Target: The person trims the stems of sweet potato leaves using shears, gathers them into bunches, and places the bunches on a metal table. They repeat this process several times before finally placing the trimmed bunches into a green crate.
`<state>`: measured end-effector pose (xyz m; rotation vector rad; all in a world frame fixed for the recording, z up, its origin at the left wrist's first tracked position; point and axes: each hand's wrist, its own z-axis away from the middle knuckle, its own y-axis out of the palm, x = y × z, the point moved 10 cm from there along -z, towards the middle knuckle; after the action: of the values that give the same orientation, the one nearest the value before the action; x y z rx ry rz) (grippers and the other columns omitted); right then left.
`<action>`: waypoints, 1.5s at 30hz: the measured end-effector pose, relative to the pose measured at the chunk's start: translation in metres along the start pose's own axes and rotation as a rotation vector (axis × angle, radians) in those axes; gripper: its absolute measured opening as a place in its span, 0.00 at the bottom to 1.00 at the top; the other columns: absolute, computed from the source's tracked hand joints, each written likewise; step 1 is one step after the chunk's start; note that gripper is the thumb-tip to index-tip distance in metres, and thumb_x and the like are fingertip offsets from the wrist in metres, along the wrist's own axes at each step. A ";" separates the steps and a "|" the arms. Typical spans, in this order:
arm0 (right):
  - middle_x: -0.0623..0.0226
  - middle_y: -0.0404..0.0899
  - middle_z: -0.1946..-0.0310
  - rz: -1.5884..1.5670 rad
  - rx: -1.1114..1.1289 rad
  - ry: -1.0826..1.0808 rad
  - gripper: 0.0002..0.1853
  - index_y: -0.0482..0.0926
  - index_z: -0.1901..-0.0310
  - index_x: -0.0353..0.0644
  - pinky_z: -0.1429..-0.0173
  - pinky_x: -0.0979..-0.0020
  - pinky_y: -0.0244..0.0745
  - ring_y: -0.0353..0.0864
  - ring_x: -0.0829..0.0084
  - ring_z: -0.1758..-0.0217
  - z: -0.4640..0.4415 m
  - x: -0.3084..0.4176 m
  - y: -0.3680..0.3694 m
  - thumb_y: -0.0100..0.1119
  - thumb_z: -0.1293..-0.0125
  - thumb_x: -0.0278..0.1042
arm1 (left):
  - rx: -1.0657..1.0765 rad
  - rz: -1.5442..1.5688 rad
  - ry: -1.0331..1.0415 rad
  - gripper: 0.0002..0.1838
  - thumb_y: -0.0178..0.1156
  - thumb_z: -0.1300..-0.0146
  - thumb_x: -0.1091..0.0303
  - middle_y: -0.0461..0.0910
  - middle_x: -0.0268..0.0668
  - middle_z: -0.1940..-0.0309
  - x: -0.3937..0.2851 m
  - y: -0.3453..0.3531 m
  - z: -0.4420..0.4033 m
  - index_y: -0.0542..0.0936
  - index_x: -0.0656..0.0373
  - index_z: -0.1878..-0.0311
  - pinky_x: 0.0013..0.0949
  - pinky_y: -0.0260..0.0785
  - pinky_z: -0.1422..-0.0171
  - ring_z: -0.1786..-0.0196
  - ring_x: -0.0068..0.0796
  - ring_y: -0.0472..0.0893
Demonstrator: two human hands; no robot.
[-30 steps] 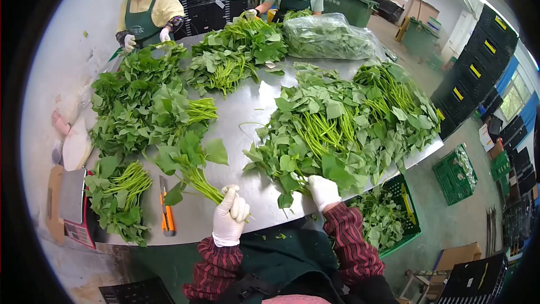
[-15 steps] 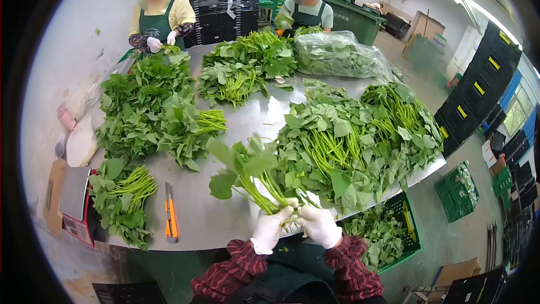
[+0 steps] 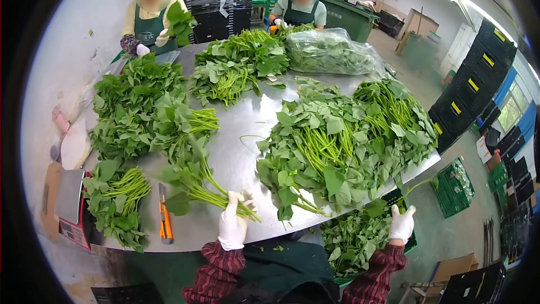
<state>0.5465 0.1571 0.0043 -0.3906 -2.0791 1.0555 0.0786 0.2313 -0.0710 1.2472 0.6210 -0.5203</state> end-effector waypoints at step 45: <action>0.66 0.78 0.82 -1.033 0.481 -0.263 0.10 0.77 0.74 0.32 0.86 0.80 0.61 0.68 0.83 0.91 0.173 0.179 0.042 0.57 0.37 0.28 | 0.101 0.081 -0.184 0.07 0.55 0.35 0.68 0.74 0.32 0.73 0.048 0.020 0.025 0.75 0.62 0.58 0.22 0.62 0.75 0.76 0.20 0.71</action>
<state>0.2962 0.1870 -0.0058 1.0047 -1.7453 0.8982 0.1306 0.2110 -0.0847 1.2968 0.3914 -0.5966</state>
